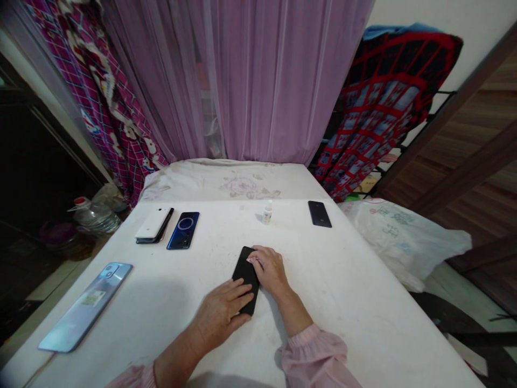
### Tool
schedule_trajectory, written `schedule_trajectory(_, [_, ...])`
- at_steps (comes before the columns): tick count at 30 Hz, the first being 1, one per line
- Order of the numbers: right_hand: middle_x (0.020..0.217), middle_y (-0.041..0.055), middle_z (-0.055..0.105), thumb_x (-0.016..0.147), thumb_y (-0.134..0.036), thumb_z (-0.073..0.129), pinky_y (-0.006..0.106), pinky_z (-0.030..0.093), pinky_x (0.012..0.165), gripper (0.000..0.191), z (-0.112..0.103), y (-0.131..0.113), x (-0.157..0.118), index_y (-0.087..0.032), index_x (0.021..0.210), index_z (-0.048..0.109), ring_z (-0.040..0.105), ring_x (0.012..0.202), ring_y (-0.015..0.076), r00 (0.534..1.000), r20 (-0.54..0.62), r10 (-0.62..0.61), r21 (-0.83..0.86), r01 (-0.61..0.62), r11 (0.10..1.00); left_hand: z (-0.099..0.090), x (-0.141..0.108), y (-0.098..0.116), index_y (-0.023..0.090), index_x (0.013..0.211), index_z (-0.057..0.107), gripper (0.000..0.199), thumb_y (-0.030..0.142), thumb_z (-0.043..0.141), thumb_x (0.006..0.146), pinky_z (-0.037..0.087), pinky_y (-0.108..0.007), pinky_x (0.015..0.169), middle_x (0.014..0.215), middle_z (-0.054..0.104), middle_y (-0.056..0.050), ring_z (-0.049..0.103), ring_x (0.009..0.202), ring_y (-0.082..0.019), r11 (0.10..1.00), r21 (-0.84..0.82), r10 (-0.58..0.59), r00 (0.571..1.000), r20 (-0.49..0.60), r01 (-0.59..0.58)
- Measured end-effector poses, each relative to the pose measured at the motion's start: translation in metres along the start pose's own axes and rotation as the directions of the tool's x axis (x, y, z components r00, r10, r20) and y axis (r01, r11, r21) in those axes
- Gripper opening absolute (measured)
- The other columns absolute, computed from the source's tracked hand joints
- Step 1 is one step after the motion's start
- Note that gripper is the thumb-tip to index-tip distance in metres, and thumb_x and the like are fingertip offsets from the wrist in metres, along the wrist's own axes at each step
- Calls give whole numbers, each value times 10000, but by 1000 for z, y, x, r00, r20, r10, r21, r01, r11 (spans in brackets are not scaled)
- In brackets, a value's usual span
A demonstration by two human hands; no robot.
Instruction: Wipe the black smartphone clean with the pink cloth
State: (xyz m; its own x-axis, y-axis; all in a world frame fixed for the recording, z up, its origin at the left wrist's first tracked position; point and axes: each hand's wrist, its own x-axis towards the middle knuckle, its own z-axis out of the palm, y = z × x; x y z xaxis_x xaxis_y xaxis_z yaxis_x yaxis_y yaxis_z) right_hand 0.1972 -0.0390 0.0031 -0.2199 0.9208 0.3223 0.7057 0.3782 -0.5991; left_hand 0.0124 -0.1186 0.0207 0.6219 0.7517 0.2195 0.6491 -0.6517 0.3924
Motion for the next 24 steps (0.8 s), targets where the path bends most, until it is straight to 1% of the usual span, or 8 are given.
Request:
schedule_trajectory(3, [979,38,722,895,-273,497,383,438,898,202,5,1,13,-253,897,698,619,955,215,997,-53,60,-35,-62,997,1,0,0,240,1229,619,391,376,672,866,417,-446,1055,1288,622,-36,531,1236,-260,1000,11,-7,1000,-7,7])
schedule_trajectory(6, [936,40,723,882,-256,500,372,451,883,197,5,2,16,-255,878,697,622,926,212,996,-62,65,-19,-66,998,3,-1,-1,246,1234,614,392,382,666,870,420,-445,1052,1287,622,-36,529,1239,-256,1000,13,-3,1000,-19,3])
schedule_trajectory(9, [1069,50,699,858,-245,516,393,436,933,195,0,2,5,-255,840,710,605,1025,219,1000,-11,7,27,-7,1000,4,-1,-1,241,1229,616,401,373,686,857,417,-442,1054,1283,625,-36,533,1234,-257,1000,14,-4,1000,-17,4])
schedule_trajectory(12, [1256,61,614,852,-270,522,426,394,995,213,-6,1,-12,-257,806,729,529,1183,245,997,50,-60,35,58,998,2,0,0,232,1226,617,417,369,704,843,412,-435,1059,1274,632,-38,538,1227,-254,1000,11,-5,1000,-16,5])
schedule_trajectory(14, [1307,58,577,859,-282,516,443,371,1013,226,-9,1,-19,-262,803,735,483,1241,256,995,67,-71,17,70,997,2,1,1,231,1225,618,417,369,705,841,417,-436,1054,1274,632,-43,541,1224,-257,1000,11,-1,1000,-9,1])
schedule_trajectory(17, [1257,57,611,878,-280,505,447,368,1001,223,-7,1,-16,-268,849,725,502,1218,246,999,42,-34,-32,35,999,1,1,2,232,1214,624,395,358,699,847,425,-447,1043,1277,629,-47,547,1217,-267,1000,21,-6,1000,-7,6])
schedule_trajectory(20, [1147,56,668,888,-272,504,429,402,947,203,-2,0,-2,-267,896,707,568,1103,233,998,-44,40,-90,-44,995,2,1,2,236,1210,626,370,354,677,863,429,-456,1038,1284,624,-45,545,1220,-272,1000,26,-15,1000,-19,15])
schedule_trajectory(24, [1108,56,683,861,-270,541,429,428,905,165,1,1,10,-261,879,705,588,1045,245,988,-104,115,-113,-127,986,1,1,3,234,1216,622,372,361,666,869,432,-454,1036,1289,620,-48,540,1226,-269,1000,17,-16,1000,-14,16])
